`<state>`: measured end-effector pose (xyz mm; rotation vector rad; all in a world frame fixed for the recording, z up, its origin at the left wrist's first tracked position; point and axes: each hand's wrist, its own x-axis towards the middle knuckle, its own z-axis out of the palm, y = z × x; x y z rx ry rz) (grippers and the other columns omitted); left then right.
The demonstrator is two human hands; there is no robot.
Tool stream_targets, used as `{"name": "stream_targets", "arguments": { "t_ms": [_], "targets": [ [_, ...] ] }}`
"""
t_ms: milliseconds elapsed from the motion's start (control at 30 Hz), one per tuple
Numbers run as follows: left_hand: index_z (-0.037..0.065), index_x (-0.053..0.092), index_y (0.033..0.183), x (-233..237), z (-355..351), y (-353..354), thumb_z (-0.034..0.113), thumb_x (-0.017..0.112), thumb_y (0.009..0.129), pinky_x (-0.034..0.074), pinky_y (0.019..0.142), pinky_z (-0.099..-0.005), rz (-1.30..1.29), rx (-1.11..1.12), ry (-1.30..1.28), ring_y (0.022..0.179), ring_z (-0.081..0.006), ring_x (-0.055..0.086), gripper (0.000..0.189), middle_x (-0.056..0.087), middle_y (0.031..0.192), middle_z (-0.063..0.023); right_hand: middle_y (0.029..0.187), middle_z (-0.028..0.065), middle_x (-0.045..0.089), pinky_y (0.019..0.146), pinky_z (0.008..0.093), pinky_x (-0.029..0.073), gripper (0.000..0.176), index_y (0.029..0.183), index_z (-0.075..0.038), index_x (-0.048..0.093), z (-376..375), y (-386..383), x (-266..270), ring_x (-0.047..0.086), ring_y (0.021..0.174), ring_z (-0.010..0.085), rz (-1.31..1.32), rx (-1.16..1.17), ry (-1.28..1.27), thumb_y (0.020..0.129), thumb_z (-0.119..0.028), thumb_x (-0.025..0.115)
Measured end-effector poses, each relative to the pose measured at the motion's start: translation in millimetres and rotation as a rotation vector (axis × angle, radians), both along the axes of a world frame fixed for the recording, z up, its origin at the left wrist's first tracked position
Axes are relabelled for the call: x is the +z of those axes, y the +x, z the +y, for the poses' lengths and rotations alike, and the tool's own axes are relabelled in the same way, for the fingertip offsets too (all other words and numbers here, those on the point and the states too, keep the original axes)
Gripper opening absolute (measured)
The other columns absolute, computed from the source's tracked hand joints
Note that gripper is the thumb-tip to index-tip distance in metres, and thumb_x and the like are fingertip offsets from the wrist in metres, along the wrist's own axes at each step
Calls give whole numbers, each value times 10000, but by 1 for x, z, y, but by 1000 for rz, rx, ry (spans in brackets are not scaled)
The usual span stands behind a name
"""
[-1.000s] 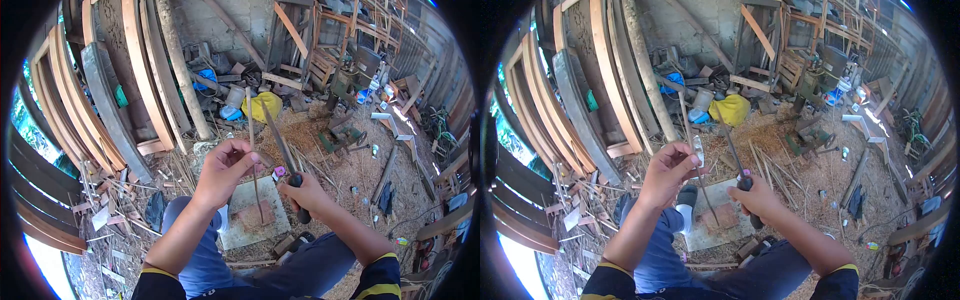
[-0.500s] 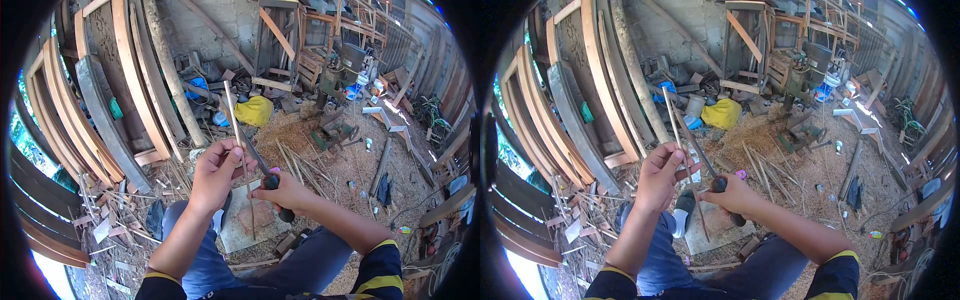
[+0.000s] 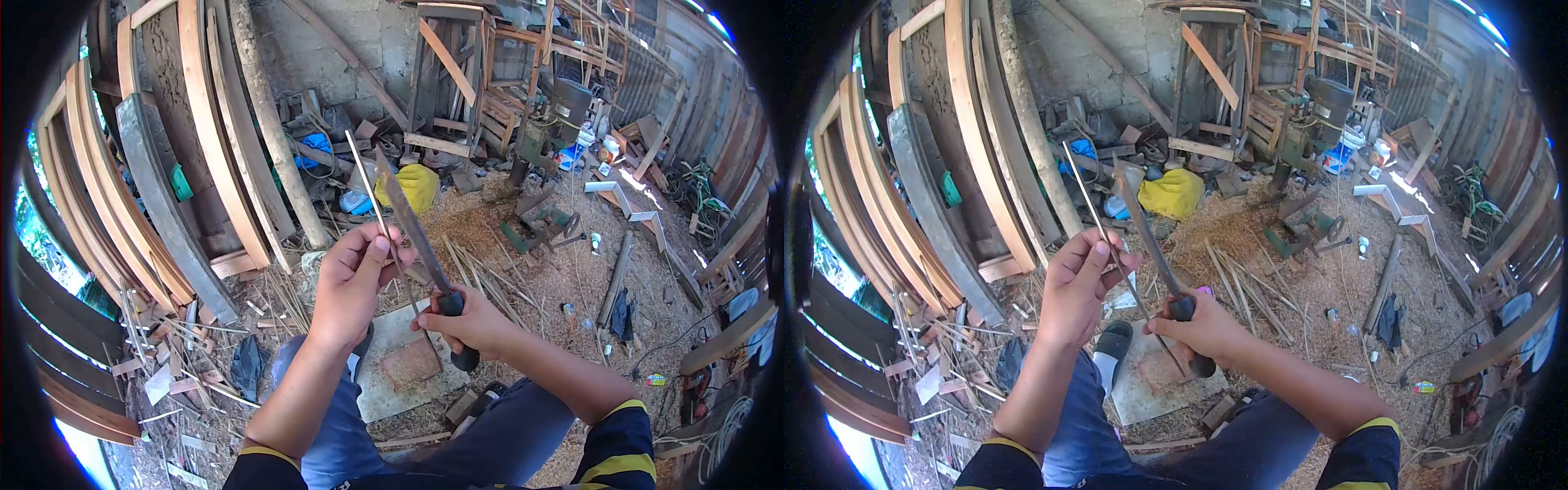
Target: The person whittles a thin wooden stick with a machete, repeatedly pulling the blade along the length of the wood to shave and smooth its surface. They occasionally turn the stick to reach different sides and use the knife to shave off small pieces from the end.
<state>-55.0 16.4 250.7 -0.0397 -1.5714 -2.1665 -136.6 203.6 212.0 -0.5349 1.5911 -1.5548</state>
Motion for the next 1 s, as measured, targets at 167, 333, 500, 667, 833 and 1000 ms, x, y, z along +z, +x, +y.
{"name": "stream_targets", "arguments": {
  "t_ms": [167,333,500,667,833,1000],
  "targets": [
    [-2,668,1236,-4,-14,-6,130,596,1088,568,1023,-397,41,35,-129,1099,-177,690,210,692,1188,-72,898,35,695,538,241,477,283,973,-79,545,7,-6,-2,577,610,59,174,-136,19,906,-79,820],
    [2,638,1329,-2,-38,-10,189,595,1095,565,1012,-385,68,119,-133,1099,-183,693,303,685,1274,-94,913,19,683,815,286,542,282,953,-67,563,16,-11,-7,659,862,97,394,-206,15,894,-76,839],
    [-3,556,1443,4,-49,-13,274,547,1118,566,1019,-403,87,167,-39,1122,-192,684,427,679,1278,-112,962,52,713,869,298,539,271,965,-60,571,24,-14,-18,671,938,106,420,-170,-23,902,-70,834],
    [-10,620,1381,2,-61,-15,221,542,1119,610,892,-359,176,198,-25,1007,-182,697,358,687,1197,-72,998,74,735,882,302,539,270,964,-62,573,28,-12,-16,687,978,112,465,-52,38,904,-89,835],
    [6,710,1219,-5,-73,-11,185,625,1080,624,793,-308,146,157,21,914,-166,725,242,702,1209,-67,1139,106,760,724,295,564,230,969,-40,564,32,-9,-12,697,851,100,471,-83,76,945,-119,779],
    [-19,719,1132,-12,-65,16,162,621,1077,655,777,-316,92,338,-90,885,-190,742,213,705,1204,-112,1216,99,770,511,266,523,224,988,7,585,61,-13,-23,643,643,64,421,-195,271,968,-158,735]
  ]
}}
